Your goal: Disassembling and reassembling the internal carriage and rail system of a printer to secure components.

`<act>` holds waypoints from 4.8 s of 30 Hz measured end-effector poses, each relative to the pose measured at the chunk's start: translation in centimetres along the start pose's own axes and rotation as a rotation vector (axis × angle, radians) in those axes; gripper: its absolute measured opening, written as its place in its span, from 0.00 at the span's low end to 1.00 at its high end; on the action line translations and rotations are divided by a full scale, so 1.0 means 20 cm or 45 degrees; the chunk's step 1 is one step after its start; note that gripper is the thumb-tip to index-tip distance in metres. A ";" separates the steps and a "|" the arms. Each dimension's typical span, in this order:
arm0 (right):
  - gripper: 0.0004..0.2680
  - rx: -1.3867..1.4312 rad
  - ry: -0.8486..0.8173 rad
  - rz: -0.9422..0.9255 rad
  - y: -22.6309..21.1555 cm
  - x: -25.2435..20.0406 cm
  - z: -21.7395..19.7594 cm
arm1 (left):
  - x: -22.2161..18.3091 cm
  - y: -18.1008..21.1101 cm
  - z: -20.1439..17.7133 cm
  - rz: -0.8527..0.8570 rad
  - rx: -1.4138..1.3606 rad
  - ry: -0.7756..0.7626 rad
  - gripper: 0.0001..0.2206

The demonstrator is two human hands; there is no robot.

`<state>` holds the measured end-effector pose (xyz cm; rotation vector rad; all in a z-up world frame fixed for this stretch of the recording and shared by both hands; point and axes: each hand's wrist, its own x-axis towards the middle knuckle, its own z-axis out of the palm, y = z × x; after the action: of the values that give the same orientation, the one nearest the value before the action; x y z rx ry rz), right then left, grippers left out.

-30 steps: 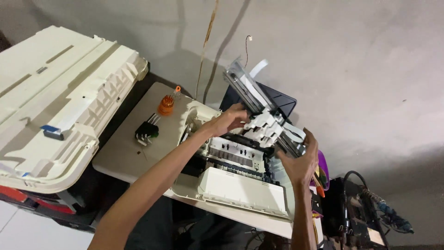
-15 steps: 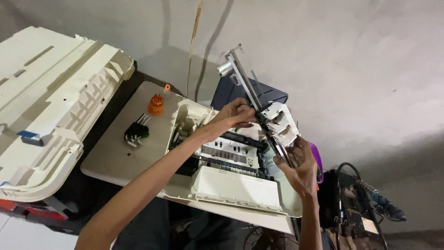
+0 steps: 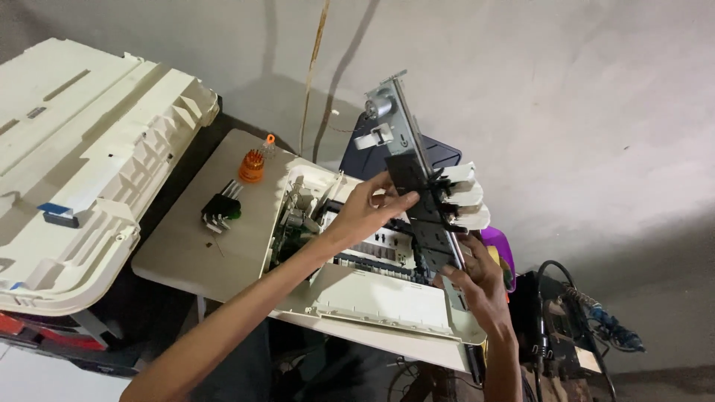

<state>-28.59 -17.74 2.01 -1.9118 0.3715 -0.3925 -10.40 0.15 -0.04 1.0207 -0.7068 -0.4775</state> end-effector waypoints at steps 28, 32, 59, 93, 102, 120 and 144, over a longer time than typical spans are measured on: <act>0.38 -1.252 0.193 -0.166 -0.20 -0.26 -0.13 | -0.29 0.14 0.19 -0.577 -0.159 -0.033 0.47; 0.38 -1.359 0.073 -0.235 -0.23 -0.24 -0.15 | -0.37 -0.01 0.17 -0.503 -0.262 0.065 0.44; 0.29 -1.449 -0.134 -0.519 -0.15 -0.05 -0.08 | -0.39 -0.10 0.12 -0.812 -0.798 0.832 0.40; 0.26 -1.598 0.280 -0.772 -0.08 -0.41 0.60 | -0.42 -0.31 0.05 -0.647 -0.726 0.519 0.43; 0.24 -1.607 0.255 -0.760 -0.11 -0.41 0.61 | -0.41 -0.24 0.05 -0.781 -0.866 0.660 0.32; 0.30 -1.569 0.180 -0.560 -0.09 -0.33 0.59 | -0.38 -0.11 0.08 -0.767 -0.801 0.731 0.39; 0.29 -1.741 0.104 -0.526 -0.07 -0.35 0.60 | -0.39 -0.20 0.07 -0.768 -0.837 0.717 0.41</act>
<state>-29.57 -4.32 -1.60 -3.3446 0.3083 -0.5508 -16.94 2.71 -5.46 0.6654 0.2812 -0.8279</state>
